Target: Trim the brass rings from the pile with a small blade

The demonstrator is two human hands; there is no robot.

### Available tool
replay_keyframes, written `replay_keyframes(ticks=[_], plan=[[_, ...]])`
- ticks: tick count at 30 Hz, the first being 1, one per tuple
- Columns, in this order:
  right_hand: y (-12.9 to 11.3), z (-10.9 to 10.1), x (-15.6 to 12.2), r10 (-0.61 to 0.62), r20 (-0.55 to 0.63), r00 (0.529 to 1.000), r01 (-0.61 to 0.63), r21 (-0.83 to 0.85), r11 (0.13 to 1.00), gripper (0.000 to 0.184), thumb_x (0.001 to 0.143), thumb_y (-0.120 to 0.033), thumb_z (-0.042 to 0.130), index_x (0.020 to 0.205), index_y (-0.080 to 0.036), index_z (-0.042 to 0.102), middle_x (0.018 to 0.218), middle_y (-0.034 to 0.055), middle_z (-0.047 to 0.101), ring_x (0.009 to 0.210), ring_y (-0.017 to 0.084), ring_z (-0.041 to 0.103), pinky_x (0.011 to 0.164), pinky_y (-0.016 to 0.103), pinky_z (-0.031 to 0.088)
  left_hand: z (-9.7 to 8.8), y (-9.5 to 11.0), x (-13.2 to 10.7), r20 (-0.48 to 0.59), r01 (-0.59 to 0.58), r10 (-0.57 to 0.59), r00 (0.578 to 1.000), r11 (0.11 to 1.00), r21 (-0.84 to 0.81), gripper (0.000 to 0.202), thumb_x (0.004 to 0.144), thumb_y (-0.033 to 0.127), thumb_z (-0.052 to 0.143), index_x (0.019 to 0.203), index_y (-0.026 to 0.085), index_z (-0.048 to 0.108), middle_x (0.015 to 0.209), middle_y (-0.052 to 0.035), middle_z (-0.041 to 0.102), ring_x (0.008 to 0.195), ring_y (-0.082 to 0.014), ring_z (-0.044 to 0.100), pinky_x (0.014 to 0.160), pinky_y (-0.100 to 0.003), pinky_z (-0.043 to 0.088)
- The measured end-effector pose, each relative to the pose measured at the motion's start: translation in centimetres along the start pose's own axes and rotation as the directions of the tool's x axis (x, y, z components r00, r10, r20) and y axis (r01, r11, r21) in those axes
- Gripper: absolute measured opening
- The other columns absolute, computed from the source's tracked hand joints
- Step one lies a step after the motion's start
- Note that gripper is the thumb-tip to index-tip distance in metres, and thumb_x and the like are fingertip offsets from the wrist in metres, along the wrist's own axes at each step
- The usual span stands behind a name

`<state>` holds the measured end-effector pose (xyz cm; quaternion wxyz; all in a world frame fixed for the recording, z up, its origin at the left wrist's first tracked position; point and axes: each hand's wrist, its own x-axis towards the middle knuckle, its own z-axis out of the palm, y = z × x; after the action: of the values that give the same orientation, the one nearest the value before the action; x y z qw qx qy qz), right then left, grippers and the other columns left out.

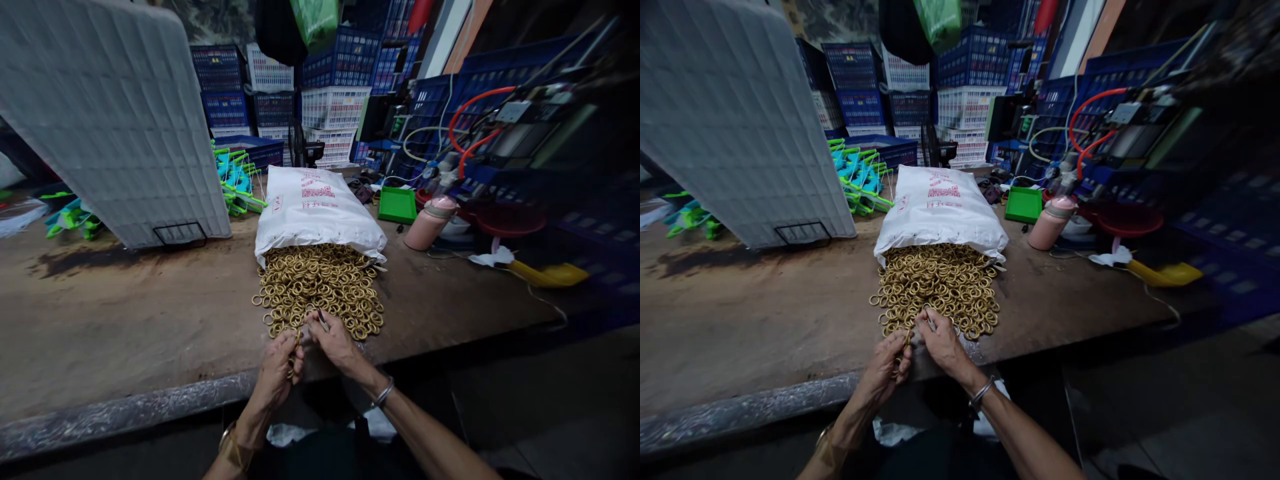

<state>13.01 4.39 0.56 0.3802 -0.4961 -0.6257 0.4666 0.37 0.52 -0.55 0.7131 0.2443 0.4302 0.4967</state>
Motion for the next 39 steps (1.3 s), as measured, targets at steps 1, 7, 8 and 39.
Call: replay_keyframes(ticks=[1, 7, 8, 39], plan=[[0.0, 0.0, -0.2, -0.019, 0.013, 1.0, 0.02, -0.018, 1.0, 0.021, 0.081, -0.036, 0.044, 0.079, -0.018, 0.054, 0.063, -0.0037, 0.05, 0.058, 0.009, 0.044, 0.057, 0.02, 0.036, -0.1, -0.1, 0.0, -0.002, -0.005, 0.005, 1.0, 1.0, 0.0, 0.032, 0.068, 0.041, 0.062, 0.084, 0.017, 0.048, 0.051, 0.007, 0.051, 0.031, -0.0027, 0.036, 0.028, -0.012, 0.025], [0.3, 0.5, -1.2, -0.028, 0.115, 0.993, 0.035, -0.059, 0.998, 0.019, 0.079, -0.033, 0.049, 0.089, -0.018, 0.056, 0.066, -0.0037, 0.053, 0.062, 0.01, 0.047, 0.059, 0.02, 0.037, -0.2, -0.6, -0.5, 0.013, -0.016, 0.016, 1.0, 0.999, 0.052, 0.03, 0.07, 0.044, 0.06, 0.073, 0.016, 0.049, 0.048, 0.0073, 0.048, 0.03, -0.0019, 0.034, 0.028, -0.013, 0.024], [0.3, 0.7, -1.3, -0.021, 0.117, 0.993, 0.028, -0.058, 0.998, 0.018, 0.079, -0.033, 0.049, 0.087, -0.018, 0.056, 0.065, -0.0039, 0.052, 0.061, 0.01, 0.047, 0.058, 0.02, 0.037, -0.1, -0.6, -0.6, 0.012, -0.021, 0.02, 1.0, 0.998, 0.06, 0.031, 0.07, 0.044, 0.059, 0.072, 0.015, 0.049, 0.048, 0.0074, 0.047, 0.029, -0.0018, 0.034, 0.028, -0.013, 0.023], [0.9, 1.0, -0.6, 0.109, 0.058, 0.992, -0.112, 0.058, 0.992, 0.024, 0.075, -0.032, 0.045, 0.056, -0.018, 0.044, 0.051, -0.0062, 0.043, 0.05, 0.007, 0.037, 0.048, 0.019, 0.03, 0.9, -0.5, -1.4, -0.097, -0.087, 0.107, 0.989, 0.977, 0.196, 0.032, 0.066, 0.042, 0.063, 0.079, 0.017, 0.049, 0.059, 0.0054, 0.053, 0.038, -0.0032, 0.041, 0.032, -0.013, 0.03]])
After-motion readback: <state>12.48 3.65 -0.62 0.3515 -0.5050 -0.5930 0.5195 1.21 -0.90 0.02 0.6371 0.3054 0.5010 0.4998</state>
